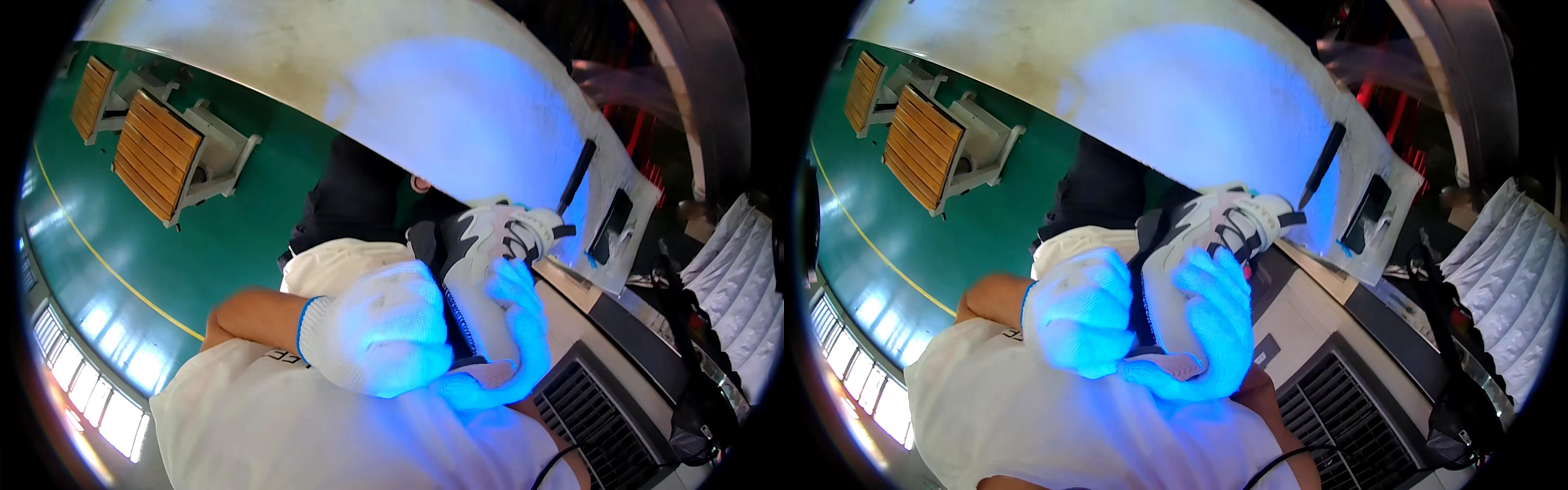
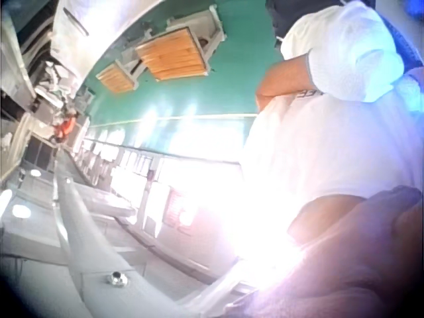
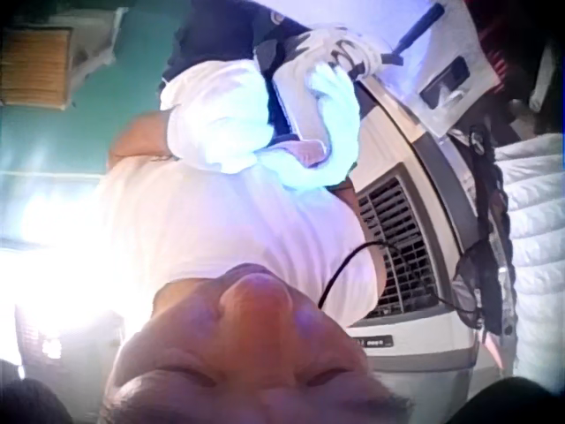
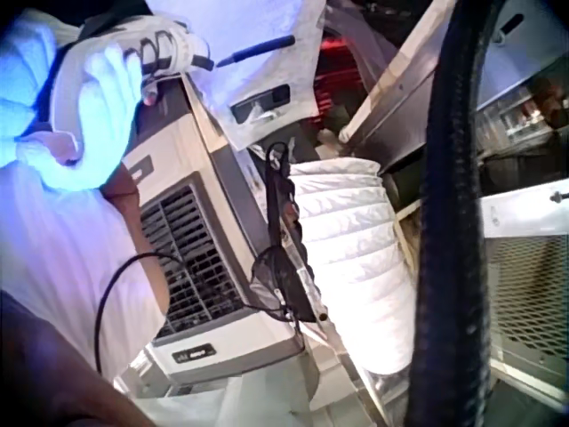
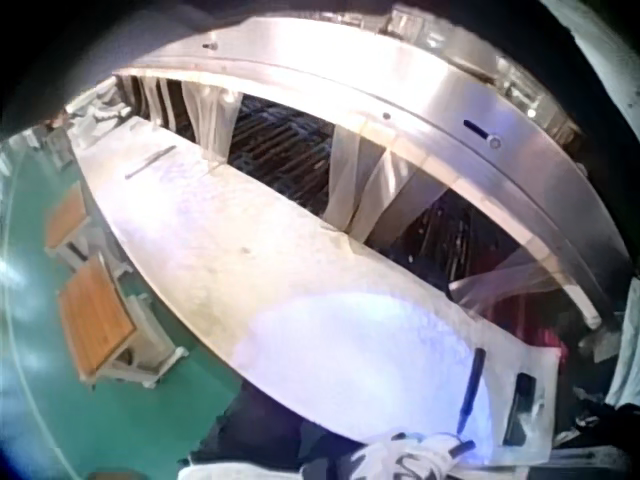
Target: The person cleans a pair of sneakers on a workbench. They use a small brush to scrub the upper and sole of one shoe, then place it on a shelf. They repeat the same brushing process on the second shoe, handling each shoe one at a time.
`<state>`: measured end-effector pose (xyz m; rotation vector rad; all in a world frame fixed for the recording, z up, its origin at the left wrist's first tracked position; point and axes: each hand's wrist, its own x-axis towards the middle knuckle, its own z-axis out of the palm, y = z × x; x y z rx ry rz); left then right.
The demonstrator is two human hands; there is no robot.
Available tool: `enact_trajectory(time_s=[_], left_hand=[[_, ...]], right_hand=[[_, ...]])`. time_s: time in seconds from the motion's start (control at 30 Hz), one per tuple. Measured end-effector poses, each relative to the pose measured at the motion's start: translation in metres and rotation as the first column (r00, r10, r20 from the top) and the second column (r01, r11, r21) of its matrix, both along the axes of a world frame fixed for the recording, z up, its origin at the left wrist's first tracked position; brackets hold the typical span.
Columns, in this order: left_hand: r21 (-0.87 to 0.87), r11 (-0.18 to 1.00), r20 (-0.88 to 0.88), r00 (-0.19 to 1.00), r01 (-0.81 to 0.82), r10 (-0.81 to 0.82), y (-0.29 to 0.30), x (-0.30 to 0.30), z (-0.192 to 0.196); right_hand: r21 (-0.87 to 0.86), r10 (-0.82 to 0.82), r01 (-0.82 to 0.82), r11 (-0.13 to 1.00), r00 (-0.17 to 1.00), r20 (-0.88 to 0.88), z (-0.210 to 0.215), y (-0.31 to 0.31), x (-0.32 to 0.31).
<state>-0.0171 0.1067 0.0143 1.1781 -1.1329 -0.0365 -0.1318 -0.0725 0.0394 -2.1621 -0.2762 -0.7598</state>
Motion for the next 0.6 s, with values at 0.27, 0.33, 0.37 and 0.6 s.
enact_trajectory(time_s=[0.27,0.33,0.37,0.6], left_hand=[[0.387,0.89,0.274,0.892,0.241,-0.36,-0.048,0.006,0.016],[0.619,0.652,0.154,0.747,0.438,-0.647,-0.061,0.03,0.055],[0.579,0.677,0.119,0.774,0.455,-0.622,-0.066,0.022,0.054],[0.406,0.809,0.025,0.88,0.424,-0.474,-0.077,-0.017,0.036]], right_hand=[[0.166,0.044,-0.051,0.985,0.998,0.045,-0.004,-0.027,-0.039],[0.2,0.04,-0.051,0.978,0.998,0.057,-0.008,-0.034,-0.05],[0.212,0.043,-0.055,0.976,0.997,0.06,-0.008,-0.038,-0.055],[0.267,0.049,-0.076,0.961,0.993,0.106,-0.014,-0.046,-0.073]])
